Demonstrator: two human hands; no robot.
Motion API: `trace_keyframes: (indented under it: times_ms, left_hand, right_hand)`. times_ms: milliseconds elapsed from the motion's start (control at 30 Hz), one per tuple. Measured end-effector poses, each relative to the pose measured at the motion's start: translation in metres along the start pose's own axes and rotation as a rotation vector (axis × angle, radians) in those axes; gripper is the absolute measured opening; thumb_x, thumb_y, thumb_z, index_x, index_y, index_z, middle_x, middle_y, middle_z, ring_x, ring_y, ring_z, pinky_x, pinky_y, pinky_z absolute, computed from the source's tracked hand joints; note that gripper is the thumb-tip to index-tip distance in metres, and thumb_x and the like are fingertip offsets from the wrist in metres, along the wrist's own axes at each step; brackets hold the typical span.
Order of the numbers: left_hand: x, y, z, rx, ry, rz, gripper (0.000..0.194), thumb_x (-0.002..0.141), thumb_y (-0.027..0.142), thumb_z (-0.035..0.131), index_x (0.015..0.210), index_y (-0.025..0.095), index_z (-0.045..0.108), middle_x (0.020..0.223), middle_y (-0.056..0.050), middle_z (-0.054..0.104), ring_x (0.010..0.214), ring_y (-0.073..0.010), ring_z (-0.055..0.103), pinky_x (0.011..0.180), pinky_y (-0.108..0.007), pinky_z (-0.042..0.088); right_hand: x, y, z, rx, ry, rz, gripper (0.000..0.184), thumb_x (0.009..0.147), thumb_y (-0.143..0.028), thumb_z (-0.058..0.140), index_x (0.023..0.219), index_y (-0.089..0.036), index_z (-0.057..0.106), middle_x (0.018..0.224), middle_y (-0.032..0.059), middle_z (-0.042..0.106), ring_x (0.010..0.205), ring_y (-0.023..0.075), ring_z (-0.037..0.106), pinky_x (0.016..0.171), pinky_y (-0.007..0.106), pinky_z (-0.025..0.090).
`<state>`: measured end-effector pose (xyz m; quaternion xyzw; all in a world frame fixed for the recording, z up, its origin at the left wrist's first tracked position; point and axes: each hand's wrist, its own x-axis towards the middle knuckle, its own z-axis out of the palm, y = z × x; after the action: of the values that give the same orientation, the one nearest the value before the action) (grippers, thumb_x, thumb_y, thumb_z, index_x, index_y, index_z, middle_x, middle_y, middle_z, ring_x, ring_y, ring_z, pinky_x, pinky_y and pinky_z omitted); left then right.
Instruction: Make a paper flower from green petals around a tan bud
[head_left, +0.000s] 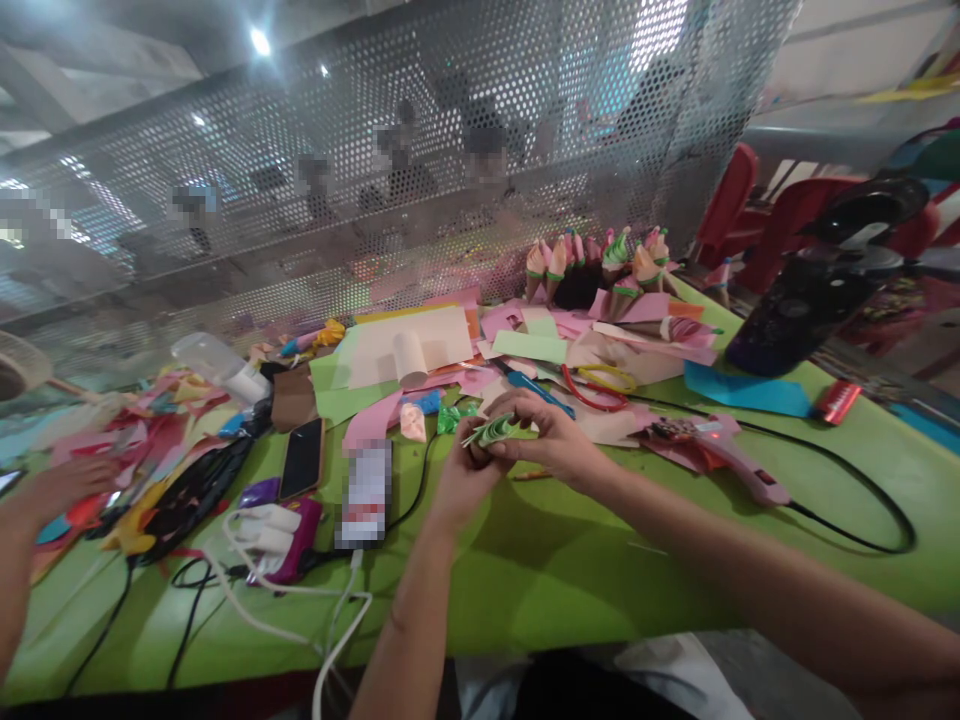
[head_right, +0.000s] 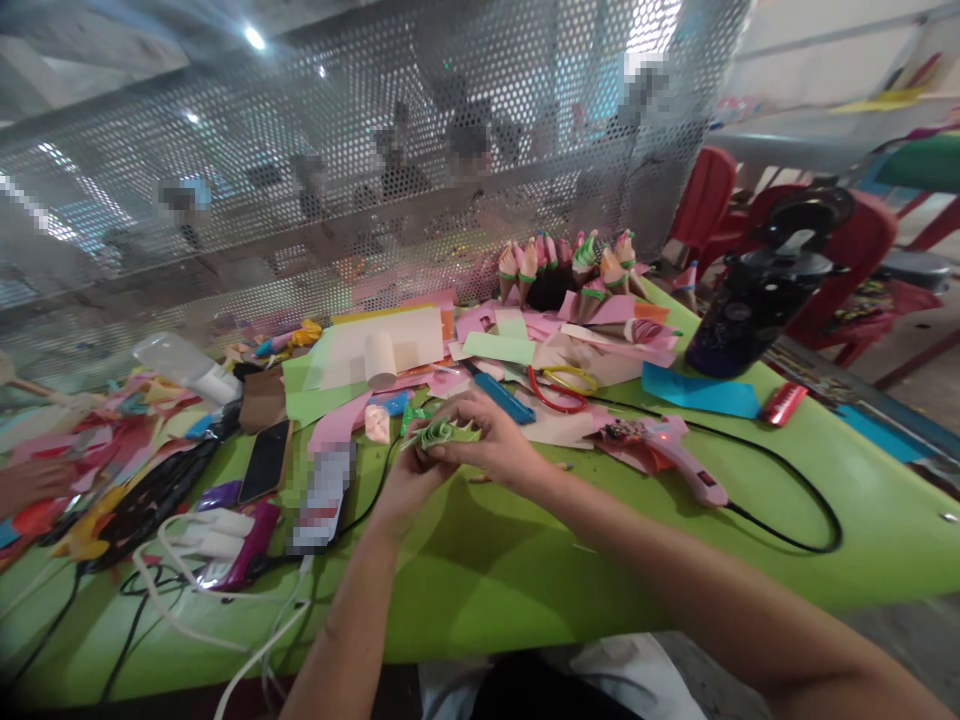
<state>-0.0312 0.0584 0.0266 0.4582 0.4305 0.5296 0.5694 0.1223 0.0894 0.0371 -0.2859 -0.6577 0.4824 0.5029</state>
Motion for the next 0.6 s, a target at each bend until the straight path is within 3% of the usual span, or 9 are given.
trace_keyframes:
  times_ms: [167, 300, 600]
  left_hand:
    - [-0.004, -0.001, -0.009, -0.018, -0.076, 0.001, 0.054, 0.065, 0.053, 0.082, 0.104, 0.023, 0.061, 0.080, 0.003, 0.058, 0.067, -0.0110, 0.047, 0.060, -0.022, 0.038]
    - [-0.004, -0.004, -0.012, -0.165, -0.071, -0.038, 0.070, 0.071, 0.081, 0.058, 0.104, 0.020, 0.063, 0.073, 0.001, 0.055, 0.062, -0.0119, 0.041, 0.055, -0.024, 0.034]
    - [-0.003, 0.001, -0.005, -0.109, -0.022, -0.121, 0.051, 0.076, 0.067, 0.066, 0.096, 0.020, 0.064, 0.064, 0.004, 0.048, 0.060, -0.0109, 0.040, 0.055, -0.023, 0.033]
  right_hand:
    - [0.003, -0.002, -0.009, -0.119, -0.038, -0.019, 0.023, 0.079, -0.043, 0.077, 0.080, -0.021, 0.070, 0.115, 0.0075, 0.063, 0.112, 0.0250, 0.057, 0.102, 0.042, 0.040]
    - [0.006, 0.000, -0.015, -0.157, -0.126, -0.046, 0.020, 0.082, -0.041, 0.075, 0.083, -0.022, 0.070, 0.118, 0.0071, 0.064, 0.115, 0.0249, 0.057, 0.104, 0.043, 0.039]
    - [0.010, 0.003, -0.020, -0.256, -0.239, -0.085, 0.014, 0.085, -0.034, 0.072, 0.092, -0.022, 0.073, 0.124, 0.0081, 0.064, 0.118, 0.0243, 0.057, 0.104, 0.042, 0.042]
